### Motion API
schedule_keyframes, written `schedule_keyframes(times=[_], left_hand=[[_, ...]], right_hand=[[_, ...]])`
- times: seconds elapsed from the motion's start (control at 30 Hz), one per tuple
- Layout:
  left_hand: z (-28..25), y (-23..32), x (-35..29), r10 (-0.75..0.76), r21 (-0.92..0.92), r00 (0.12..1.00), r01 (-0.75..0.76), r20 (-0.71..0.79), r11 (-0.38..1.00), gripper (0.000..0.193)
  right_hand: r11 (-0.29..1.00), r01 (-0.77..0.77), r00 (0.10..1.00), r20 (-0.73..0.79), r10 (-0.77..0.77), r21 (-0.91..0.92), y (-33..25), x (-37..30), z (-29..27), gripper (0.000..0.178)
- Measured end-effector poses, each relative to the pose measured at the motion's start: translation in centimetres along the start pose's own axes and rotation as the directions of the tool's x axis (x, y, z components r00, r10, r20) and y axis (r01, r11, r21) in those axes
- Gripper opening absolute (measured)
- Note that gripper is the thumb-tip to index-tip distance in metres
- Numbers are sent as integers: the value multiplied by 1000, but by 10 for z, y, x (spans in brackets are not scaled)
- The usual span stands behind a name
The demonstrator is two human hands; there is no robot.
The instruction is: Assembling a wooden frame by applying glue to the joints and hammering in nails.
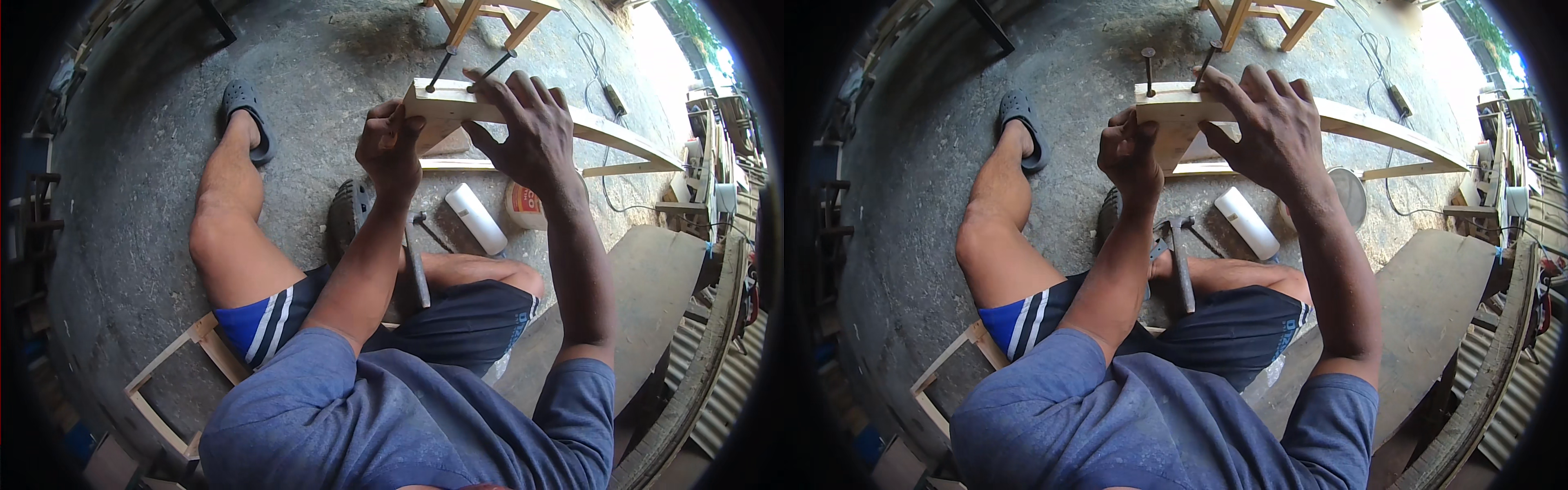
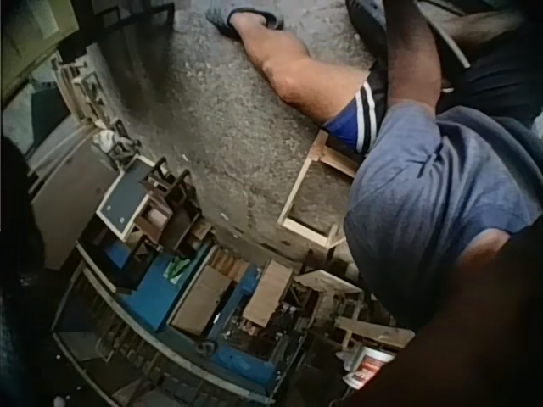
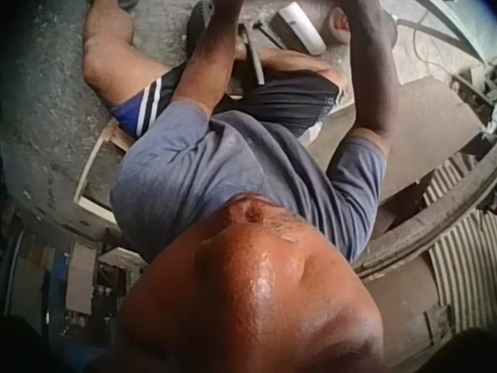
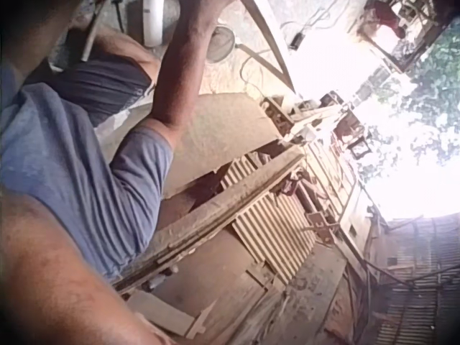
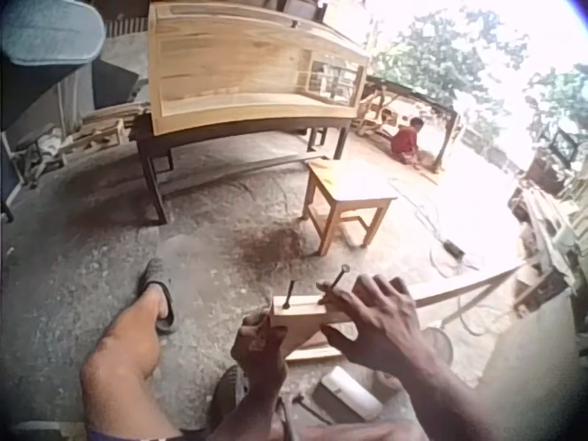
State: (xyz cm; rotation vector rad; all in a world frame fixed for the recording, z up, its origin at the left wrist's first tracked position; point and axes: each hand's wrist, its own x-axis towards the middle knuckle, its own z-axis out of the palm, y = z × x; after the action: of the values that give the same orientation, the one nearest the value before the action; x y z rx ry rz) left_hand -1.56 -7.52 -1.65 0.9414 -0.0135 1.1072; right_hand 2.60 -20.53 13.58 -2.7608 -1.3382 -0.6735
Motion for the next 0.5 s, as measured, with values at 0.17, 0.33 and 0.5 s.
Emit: schedule_keyframes(times=[0.17, 0.33, 0.5], left_hand=[[-3, 2, 2, 19, 98, 999, -24, 50, 995, 23], [-5, 4, 5, 18, 105, 997, -25, 73, 994, 23], [-7, -1, 5, 18, 17, 996, -19, 86, 1000, 21]], right_hand=[[1000, 11, 1000, -5, -11, -25, 3, -2, 2, 57], [999, 12, 1000, 14, -12, -31, 4, -3, 2, 56], [999, 12, 1000, 20, -11, -45, 3, -2, 1, 56]])
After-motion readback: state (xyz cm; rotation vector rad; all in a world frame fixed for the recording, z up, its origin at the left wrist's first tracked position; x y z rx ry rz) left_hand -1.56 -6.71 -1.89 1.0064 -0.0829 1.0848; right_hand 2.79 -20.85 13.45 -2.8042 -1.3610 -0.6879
